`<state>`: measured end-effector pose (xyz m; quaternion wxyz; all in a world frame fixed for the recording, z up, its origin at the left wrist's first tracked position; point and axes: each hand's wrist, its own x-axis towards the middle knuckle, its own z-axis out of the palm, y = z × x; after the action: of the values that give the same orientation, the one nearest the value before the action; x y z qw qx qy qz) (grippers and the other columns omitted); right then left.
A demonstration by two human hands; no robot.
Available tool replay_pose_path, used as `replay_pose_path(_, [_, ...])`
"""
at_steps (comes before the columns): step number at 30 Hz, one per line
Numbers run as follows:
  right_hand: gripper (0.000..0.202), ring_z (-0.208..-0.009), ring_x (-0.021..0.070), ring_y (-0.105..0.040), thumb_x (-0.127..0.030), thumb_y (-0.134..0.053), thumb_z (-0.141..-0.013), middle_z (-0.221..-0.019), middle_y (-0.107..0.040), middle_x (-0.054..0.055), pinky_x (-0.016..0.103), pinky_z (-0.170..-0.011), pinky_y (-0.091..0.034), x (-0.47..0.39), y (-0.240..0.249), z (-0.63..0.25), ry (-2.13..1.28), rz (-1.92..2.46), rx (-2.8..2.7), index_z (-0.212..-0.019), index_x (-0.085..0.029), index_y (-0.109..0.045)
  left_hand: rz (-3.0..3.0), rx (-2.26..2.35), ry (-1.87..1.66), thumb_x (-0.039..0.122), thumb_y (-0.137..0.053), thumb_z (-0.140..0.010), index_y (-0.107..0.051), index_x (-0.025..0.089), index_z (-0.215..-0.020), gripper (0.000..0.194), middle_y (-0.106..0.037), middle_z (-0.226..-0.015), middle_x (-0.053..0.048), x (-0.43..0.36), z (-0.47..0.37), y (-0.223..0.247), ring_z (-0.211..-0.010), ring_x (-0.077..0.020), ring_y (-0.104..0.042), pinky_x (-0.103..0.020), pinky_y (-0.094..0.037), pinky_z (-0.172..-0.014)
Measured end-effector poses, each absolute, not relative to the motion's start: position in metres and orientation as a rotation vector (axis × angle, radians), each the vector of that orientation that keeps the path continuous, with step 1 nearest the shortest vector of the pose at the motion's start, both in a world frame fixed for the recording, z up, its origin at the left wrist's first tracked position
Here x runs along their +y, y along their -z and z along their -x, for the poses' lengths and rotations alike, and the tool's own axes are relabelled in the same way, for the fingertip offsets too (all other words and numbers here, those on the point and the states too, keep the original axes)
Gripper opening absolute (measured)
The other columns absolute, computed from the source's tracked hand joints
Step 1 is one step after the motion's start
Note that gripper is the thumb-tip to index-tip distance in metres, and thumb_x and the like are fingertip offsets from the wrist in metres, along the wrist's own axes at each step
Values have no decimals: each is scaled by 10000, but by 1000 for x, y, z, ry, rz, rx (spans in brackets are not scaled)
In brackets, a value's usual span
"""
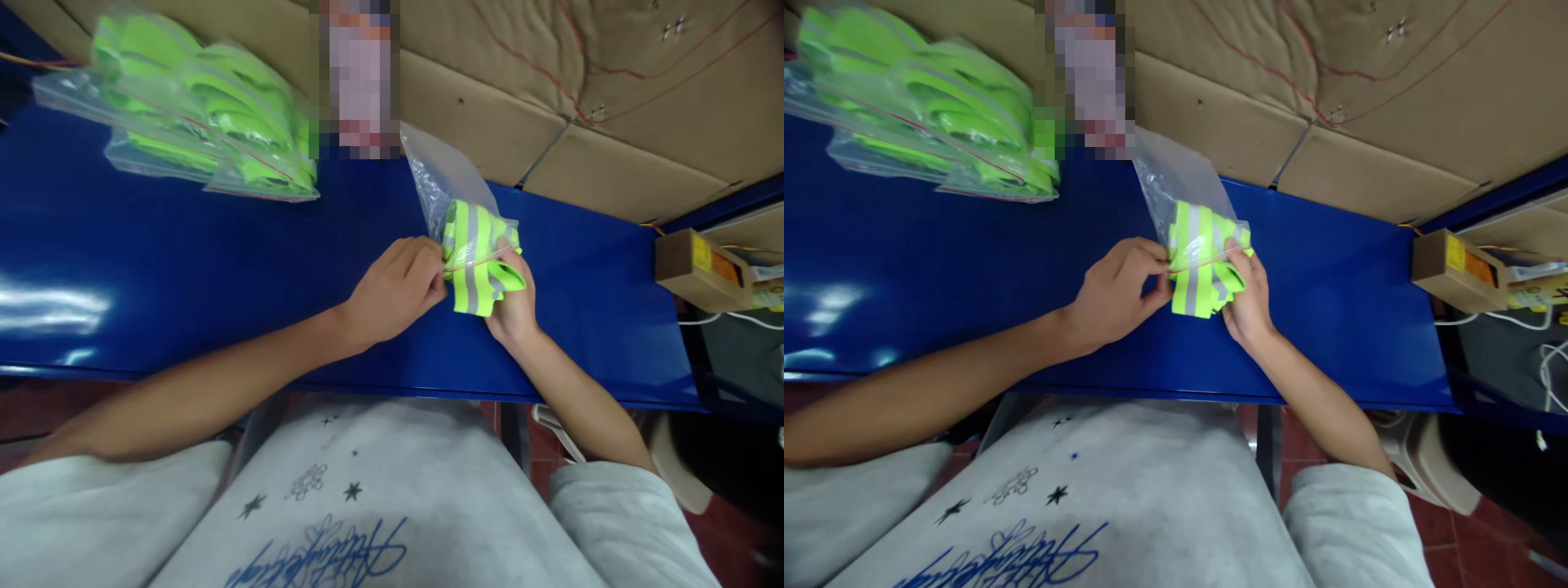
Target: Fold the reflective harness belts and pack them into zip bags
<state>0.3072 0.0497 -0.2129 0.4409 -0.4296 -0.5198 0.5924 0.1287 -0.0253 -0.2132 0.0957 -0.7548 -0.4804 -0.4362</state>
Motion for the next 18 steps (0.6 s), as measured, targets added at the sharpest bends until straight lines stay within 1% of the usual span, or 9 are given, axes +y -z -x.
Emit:
replay_pose_path(2, [490,-829,175,-664,-733,-625,-851,-876,-645,-1,298,-706,-566,56,220,-308,-1395,1089,-1303,-962,-259,-567,2255,-1525,1272,92,-520,-923,-525,196,-925,104,-679,-972,-74,-24,-135,215,-909,-227,-672,-386,-562,-802])
replay_pose_path(4, [517,-839,180,-660,-754,-620,-839,-892,-646,8,308,-722,-576,61,225,-309,-1393,1103,-1316,-965,-256,-564,2280,-1606,1398,93,-534,-915,-528,199,-924,107,-667,-948,-56,-24,-136,214,-895,-212,-670,-369,-564,-799])
replay_pose_path(6, [541,-880,192,-674,-750,-646,-816,-976,-673,27,336,-778,-593,65,226,-309,-1429,1097,-1342,-1021,-254,-571,2312,-1675,1736,135,-581,-928,-536,208,-958,91,-651,-947,-31,-23,-132,212,-875,-178,-666,-334,-568,-793])
replay_pose_path(8, [586,-981,212,-686,-763,-653,-808,-1104,-686,47,373,-880,-596,65,225,-308,-1375,1061,-1396,-1101,-263,-561,2326,-1753,2230,223,-625,-957,-533,225,-1041,125,-649,-1000,-30,-22,-127,211,-895,-161,-676,-316,-589,-797])
replay_pose_path(11, [602,-1124,220,-659,-786,-597,-860,-1213,-668,56,397,-1034,-550,58,222,-307,-1168,1010,-1561,-1171,-277,-520,2348,-1904,2873,387,-626,-1002,-451,275,-1267,337,-662,-1193,-81,-21,-128,214,-1020,-200,-710,-353,-641,-796])
replay_pose_path(13, [555,-1128,213,-656,-747,-541,-936,-1217,-664,64,387,-1045,-547,50,219,-307,-1107,1011,-1686,-1219,-273,-487,2350,-2026,3076,428,-658,-990,-341,322,-1400,529,-609,-1376,-124,-22,-135,218,-1114,-236,-712,-394,-665,-795])
replay_pose_path(15, [512,-1175,219,-643,-666,-496,-1007,-1295,-636,92,395,-1051,-546,41,216,-308,-1055,1001,-1805,-1320,-265,-432,2246,-2125,3197,402,-741,-940,-279,359,-1436,679,-535,-1488,-136,-23,-142,223,-1171,-254,-702,-417,-678,-804])
replay_pose_path(16, [509,-1240,233,-615,-623,-490,-1028,-1364,-600,111,416,-1084,-527,38,214,-309,-995,985,-1868,-1374,-261,-400,2162,-2161,3248,383,-767,-922,-283,364,-1425,699,-525,-1499,-130,-23,-144,225,-1168,-250,-704,-419,-683,-805])
replay_pose_path(18, [531,-1388,268,-512,-555,-504,-1044,-1498,-493,140,476,-1181,-446,33,209,-310,-831,937,-1963,-1455,-258,-349,2056,-2196,3314,363,-784,-911,-319,358,-1382,662,-568,-1442,-105,-21,-145,228,-1113,-232,-721,-408,-693,-785])
